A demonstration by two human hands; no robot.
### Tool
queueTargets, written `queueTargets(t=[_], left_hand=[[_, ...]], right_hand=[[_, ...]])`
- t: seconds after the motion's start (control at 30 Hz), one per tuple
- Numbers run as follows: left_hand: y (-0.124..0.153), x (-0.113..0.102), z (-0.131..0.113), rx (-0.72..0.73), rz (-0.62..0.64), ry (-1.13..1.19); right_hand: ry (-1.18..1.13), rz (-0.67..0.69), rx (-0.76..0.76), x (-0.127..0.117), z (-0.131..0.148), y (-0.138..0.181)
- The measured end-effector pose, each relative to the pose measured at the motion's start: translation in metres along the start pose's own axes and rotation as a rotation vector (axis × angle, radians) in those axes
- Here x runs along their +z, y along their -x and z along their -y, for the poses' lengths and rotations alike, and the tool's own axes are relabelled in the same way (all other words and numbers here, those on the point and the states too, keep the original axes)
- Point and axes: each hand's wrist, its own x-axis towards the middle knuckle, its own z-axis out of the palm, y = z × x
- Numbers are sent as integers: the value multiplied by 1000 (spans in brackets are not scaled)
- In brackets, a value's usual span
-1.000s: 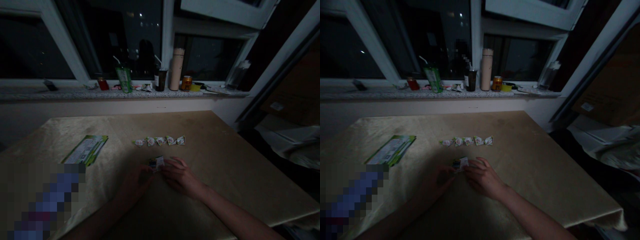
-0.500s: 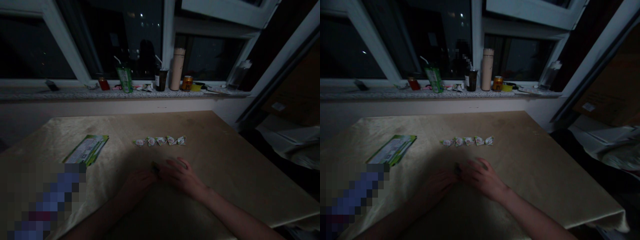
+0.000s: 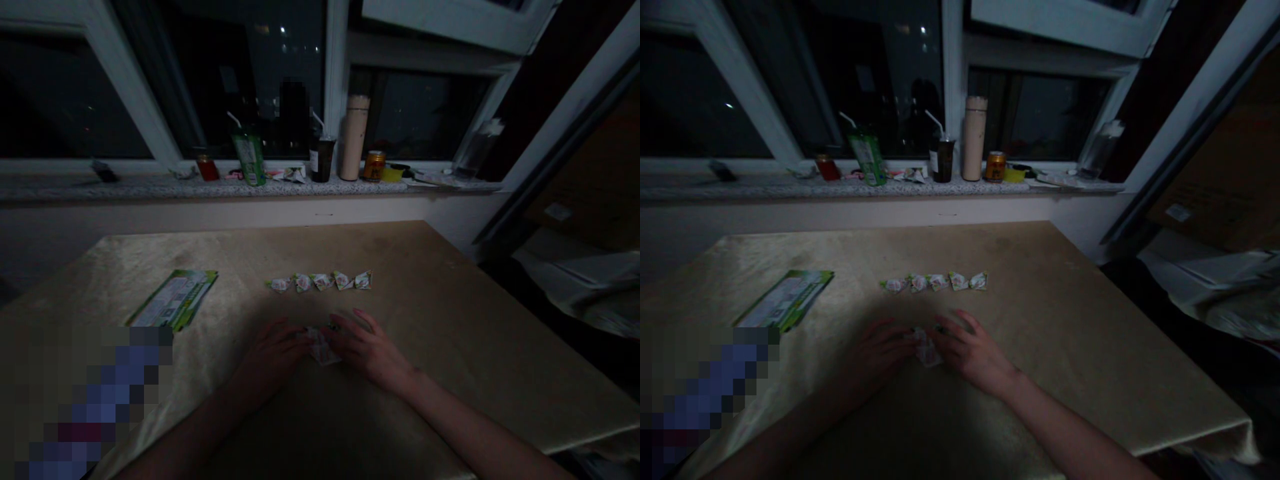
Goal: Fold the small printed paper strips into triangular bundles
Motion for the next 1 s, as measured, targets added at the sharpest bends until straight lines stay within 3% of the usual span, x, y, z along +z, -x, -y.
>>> queueTargets(t=[0.33, 0.77, 1.0], left_hand=[[1, -5, -7, -6, 111, -43], [8, -5, -6, 26, 221, -78], [12, -6, -2, 60, 249, 2]], right_hand=[[-72, 44, 15, 3, -4, -2], [-478, 154, 203, 5, -6, -2], [-636, 145, 256, -2, -11, -3]])
